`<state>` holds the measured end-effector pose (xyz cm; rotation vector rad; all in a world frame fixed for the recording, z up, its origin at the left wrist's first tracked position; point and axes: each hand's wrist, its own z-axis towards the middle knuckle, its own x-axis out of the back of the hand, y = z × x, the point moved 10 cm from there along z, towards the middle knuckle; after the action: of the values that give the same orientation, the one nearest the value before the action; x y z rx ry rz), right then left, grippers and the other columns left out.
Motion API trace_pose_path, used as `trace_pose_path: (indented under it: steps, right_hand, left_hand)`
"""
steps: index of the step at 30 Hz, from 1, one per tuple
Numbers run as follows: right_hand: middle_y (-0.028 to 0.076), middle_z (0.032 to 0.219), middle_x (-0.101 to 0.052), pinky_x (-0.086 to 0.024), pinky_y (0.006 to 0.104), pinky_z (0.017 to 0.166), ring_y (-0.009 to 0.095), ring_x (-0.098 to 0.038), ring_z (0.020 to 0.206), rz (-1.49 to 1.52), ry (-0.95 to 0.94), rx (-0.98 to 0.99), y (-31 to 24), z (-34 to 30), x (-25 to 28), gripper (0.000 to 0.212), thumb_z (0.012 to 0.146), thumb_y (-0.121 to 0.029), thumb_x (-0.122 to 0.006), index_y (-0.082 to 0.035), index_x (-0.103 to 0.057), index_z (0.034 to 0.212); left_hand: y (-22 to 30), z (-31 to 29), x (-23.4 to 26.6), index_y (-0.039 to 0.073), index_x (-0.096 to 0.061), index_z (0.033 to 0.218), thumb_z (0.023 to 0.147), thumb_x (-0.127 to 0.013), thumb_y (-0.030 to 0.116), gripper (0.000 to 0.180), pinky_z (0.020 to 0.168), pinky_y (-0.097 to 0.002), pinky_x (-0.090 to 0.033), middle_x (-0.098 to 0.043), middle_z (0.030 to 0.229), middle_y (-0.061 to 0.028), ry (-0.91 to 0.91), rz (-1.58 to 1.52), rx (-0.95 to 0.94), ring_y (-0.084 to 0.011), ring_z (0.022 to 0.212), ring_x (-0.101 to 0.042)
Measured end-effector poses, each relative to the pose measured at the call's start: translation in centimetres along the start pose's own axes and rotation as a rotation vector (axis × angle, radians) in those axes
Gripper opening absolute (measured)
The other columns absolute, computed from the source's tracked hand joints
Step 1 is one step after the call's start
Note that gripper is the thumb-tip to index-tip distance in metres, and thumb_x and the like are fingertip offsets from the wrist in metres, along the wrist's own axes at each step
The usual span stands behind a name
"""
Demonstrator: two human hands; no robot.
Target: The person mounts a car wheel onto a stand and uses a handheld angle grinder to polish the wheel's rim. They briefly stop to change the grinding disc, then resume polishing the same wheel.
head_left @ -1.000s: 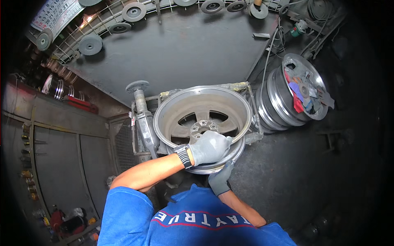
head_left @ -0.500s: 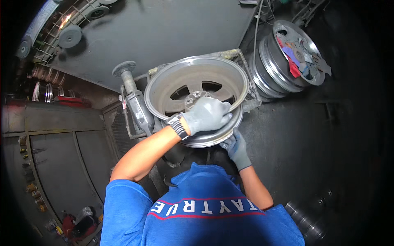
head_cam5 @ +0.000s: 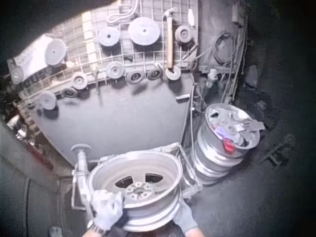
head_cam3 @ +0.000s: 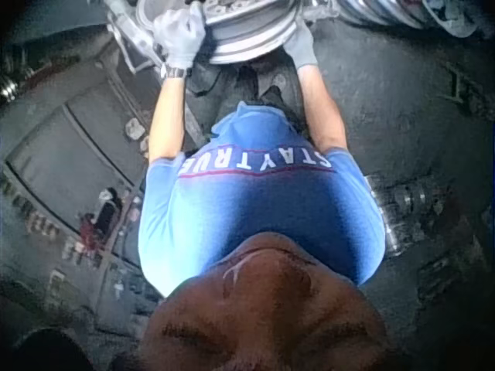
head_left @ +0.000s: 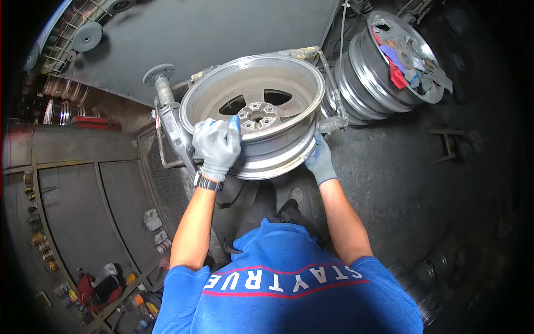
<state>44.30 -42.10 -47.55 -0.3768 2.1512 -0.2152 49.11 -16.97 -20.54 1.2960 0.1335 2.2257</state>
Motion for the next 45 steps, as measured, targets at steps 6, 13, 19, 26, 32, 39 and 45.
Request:
trace_pose_path:
  steps: [6, 13, 19, 26, 32, 39, 45]
  right_hand:
    - [0.009, 0.156, -0.049, -0.034, 0.0416, 0.123, 0.024, -0.046, 0.143, -0.062, -0.139, 0.135, 1.2, -2.8, 0.6, 0.050, 0.108, -0.029, -0.052, -0.006, -0.046, 0.151]
    - [0.010, 0.123, -0.066, -0.057, 0.0427, 0.089, 0.019, -0.067, 0.107, -0.261, 0.038, -0.006, 2.0, -4.4, 2.5, 0.053, 0.098, -0.044, -0.069, -0.008, -0.058, 0.135]
    - [0.013, 0.109, -0.070, -0.056, 0.0338, 0.077, 0.017, -0.067, 0.087, -1.198, 0.040, 0.255, -2.0, -12.4, 1.4, 0.041, 0.099, -0.032, -0.069, -0.002, -0.063, 0.126]
    - [0.015, 0.116, -0.070, -0.054, 0.0324, 0.083, 0.018, -0.067, 0.089, -1.585, -0.039, 0.475, -3.9, -17.5, 2.2, 0.039, 0.099, -0.019, -0.067, 0.002, -0.061, 0.131]
    - [0.011, 0.107, -0.072, -0.053, 0.0311, 0.080, 0.014, -0.064, 0.086, -1.449, -0.030, 0.359, -5.3, -18.5, 8.0, 0.029, 0.100, -0.016, -0.064, -0.001, -0.066, 0.125]
    - [0.007, 0.099, -0.070, -0.053, 0.0284, 0.071, 0.011, -0.064, 0.081, -1.412, 0.080, 0.282, -7.8, -20.3, 12.1, 0.030, 0.101, -0.022, -0.062, -0.001, -0.067, 0.122]
    - [0.006, 0.100, -0.071, -0.053, 0.0263, 0.064, 0.013, -0.067, 0.080, -1.199, 0.265, 0.374, -11.4, -20.8, 13.8, 0.028, 0.102, -0.020, -0.062, -0.003, -0.069, 0.122]
  left_hand:
    - [-5.2, 0.0, -0.1, 0.003, -0.054, 0.062, 0.093, -0.060, 0.020, 0.036, 0.068, -0.0476, -0.039, -0.051, 0.064, -0.0158, 0.071, -0.226, -0.015, -0.0378, 0.067, -0.051]
    - [-8.3, 0.3, -1.3, 0.002, -0.063, 0.078, 0.099, -0.054, 0.016, 0.026, 0.081, -0.0487, -0.043, -0.060, 0.079, -0.0183, 0.060, -0.169, -0.051, -0.0398, 0.084, -0.057]
    - [-5.5, -8.8, 1.1, -0.009, -0.036, 0.151, 0.110, -0.045, 0.022, 0.053, 0.120, -0.0499, -0.029, -0.043, 0.150, -0.0328, 0.351, -0.199, 0.473, -0.0462, 0.142, -0.039]
    - [4.9, -20.4, -6.9, -0.012, -0.028, 0.154, 0.096, -0.060, 0.033, 0.081, 0.124, -0.0589, -0.014, -0.024, 0.162, -0.0343, -0.160, -0.057, 0.461, -0.0492, 0.154, -0.016]
    - [10.4, -19.3, -8.9, -0.011, -0.032, 0.152, 0.086, -0.065, 0.032, 0.085, 0.122, -0.0654, -0.012, -0.027, 0.162, -0.0328, -0.229, 0.021, 0.319, -0.0521, 0.152, -0.018]
    - [14.6, -17.1, -9.3, -0.004, -0.043, 0.149, 0.083, -0.066, 0.036, 0.081, 0.114, -0.0714, -0.019, -0.037, 0.158, -0.0265, -0.268, 0.115, 0.174, -0.0546, 0.145, -0.028]
    - [12.5, -18.0, -8.3, 0.009, -0.050, 0.148, 0.082, -0.066, 0.029, 0.071, 0.112, -0.0639, -0.028, -0.046, 0.154, -0.0175, -0.231, 0.082, 0.073, -0.0479, 0.140, -0.039]
